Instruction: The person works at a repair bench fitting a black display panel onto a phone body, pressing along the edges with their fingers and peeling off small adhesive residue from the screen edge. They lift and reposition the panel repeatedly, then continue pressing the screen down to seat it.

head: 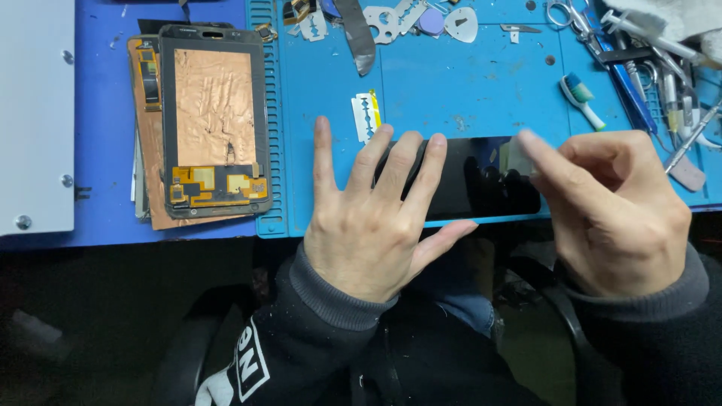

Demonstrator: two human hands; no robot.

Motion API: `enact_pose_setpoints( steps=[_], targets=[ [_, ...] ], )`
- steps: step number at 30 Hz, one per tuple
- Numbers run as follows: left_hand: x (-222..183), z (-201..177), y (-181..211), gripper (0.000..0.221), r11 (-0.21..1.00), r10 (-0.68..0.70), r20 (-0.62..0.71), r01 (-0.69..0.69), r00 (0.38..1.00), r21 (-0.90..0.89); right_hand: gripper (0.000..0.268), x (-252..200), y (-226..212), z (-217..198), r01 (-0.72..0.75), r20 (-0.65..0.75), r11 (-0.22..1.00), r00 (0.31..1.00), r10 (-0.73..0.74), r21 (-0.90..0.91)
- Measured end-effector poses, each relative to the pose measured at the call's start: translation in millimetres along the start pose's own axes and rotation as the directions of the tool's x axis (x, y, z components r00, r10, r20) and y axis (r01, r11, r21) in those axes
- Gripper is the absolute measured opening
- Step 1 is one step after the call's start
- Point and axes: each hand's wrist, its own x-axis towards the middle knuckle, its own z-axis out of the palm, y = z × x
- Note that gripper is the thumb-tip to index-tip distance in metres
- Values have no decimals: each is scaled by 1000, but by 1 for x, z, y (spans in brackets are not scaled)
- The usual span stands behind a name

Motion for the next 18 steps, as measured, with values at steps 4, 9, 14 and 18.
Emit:
enact_pose_setpoints(
  steps=[4,9,14,18],
  targets=[
    [-1,2,0,76,1000,0,-10,0,1000,0,32,5,-2,-5,11,38,1000,999,-12,3],
    [-1,3,0,76,1000,-2,3,2,1000,6,23,9,1,-2,63,-2,998,998,-63,23],
    [-1,4,0,77,1000,-8,5,8,1000,0,29,13,-3,5,102,-27,995,995,-101,11],
    [-1,3,0,77,1000,-14,12,14,1000,-5,48,9,-3,9,97,12,995,995,-97,-26]
  ],
)
